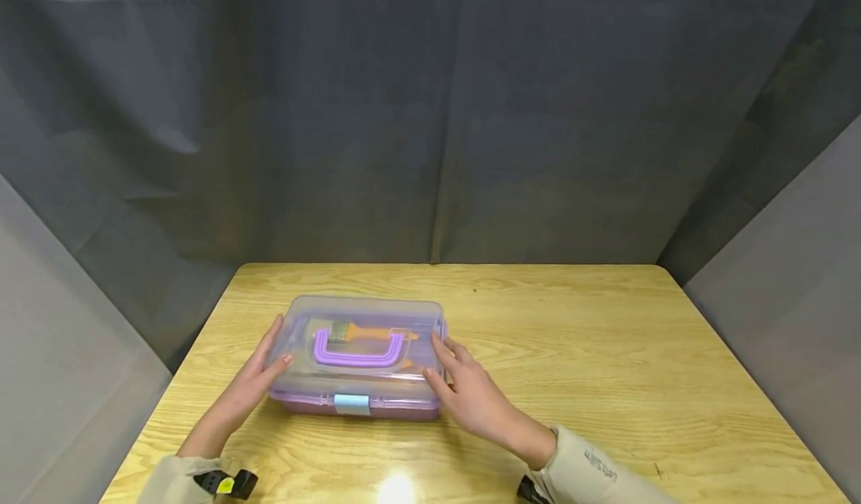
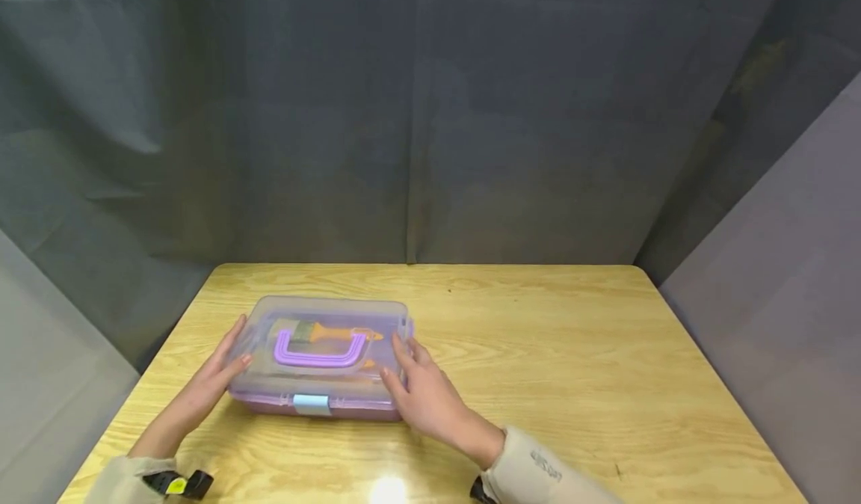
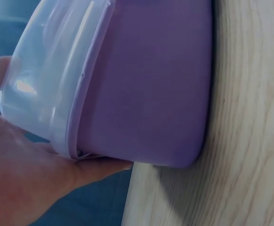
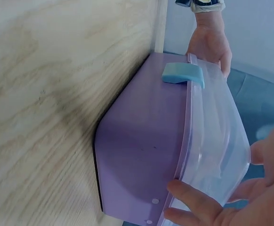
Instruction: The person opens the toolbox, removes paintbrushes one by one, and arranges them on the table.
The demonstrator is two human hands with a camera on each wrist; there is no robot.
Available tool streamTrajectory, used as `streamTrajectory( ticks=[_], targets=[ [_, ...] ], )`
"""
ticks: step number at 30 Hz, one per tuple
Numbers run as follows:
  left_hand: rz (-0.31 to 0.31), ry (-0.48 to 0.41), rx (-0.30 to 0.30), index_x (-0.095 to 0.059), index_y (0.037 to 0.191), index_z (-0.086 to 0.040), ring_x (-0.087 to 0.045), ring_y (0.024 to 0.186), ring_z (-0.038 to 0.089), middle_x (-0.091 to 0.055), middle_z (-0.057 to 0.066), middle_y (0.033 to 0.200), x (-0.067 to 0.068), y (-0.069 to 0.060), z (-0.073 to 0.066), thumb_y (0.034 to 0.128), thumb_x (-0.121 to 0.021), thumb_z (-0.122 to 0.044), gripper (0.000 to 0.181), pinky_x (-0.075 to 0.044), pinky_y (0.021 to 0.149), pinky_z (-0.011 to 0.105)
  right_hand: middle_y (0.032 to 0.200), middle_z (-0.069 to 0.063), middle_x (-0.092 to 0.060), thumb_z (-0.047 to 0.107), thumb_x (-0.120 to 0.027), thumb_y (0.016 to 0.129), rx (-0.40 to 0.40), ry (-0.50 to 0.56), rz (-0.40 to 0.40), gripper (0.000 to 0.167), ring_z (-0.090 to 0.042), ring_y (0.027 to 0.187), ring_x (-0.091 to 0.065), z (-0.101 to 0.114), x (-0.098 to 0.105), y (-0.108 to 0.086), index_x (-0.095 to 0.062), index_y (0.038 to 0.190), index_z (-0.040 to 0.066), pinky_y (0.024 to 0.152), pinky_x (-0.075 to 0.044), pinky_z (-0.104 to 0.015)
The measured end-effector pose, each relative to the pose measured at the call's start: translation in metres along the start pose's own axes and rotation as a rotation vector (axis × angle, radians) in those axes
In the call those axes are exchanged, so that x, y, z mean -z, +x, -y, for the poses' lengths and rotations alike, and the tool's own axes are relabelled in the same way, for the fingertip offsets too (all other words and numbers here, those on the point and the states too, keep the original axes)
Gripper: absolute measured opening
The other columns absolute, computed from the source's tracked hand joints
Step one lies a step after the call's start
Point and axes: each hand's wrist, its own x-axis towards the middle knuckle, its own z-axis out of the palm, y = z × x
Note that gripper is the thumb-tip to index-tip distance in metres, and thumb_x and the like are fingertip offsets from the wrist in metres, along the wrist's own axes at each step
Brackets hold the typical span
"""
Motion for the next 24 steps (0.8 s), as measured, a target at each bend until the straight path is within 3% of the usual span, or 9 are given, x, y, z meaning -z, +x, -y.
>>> streamTrajectory(
  ticks=[4,10,19,24],
  targets=[
    [0.02,-0.017,-0.015,0.003,0.153,-0.015,0.013,0.14,0.038,0.009,0.015,0.157,0.005,-0.007,-0.001,0.0993,-0.048,-0.018,0.074,0.004,0.104,0.068,0.144,-0.026,-0.034,0.043,-0.044,0.099,0.015,0.013,0.026,0.062,-0.037,0.108,-0.057,0.004,-0.001,-0.003,-0.031,0.148,0.007,0.093,-0.046,-0.048],
    [0.035,-0.035,-0.029,0.003,0.153,-0.011,0.015,0.139,0.039,0.01,0.016,0.157,0.011,-0.014,-0.002,0.0989,-0.048,-0.015,0.074,0.005,0.103,0.069,0.146,-0.024,-0.033,0.045,-0.042,0.099,0.028,0.031,0.044,0.063,-0.018,0.084,-0.066,0.007,-0.004,-0.005,-0.03,0.148,0.008,0.08,-0.054,-0.035],
    [0.03,-0.05,-0.031,0.003,0.152,-0.009,0.015,0.139,0.04,0.011,0.017,0.156,0.006,-0.019,-0.001,0.0988,-0.047,-0.014,0.073,0.007,0.103,0.068,0.148,-0.02,-0.031,0.044,-0.043,0.099,0.007,0.037,0.078,0.062,-0.014,0.084,-0.065,0.008,0.002,-0.01,-0.027,0.15,0.012,0.075,-0.054,-0.029],
    [0.027,-0.047,-0.027,0.002,0.152,-0.009,0.015,0.139,0.039,0.01,0.017,0.156,0.006,-0.018,0.0,0.0986,-0.047,-0.014,0.073,0.007,0.103,0.069,0.148,-0.02,-0.031,0.046,-0.042,0.099,0.015,0.032,0.081,0.063,-0.02,0.091,-0.065,0.006,0.002,-0.009,-0.028,0.15,0.012,0.079,-0.054,-0.034]
  ],
)
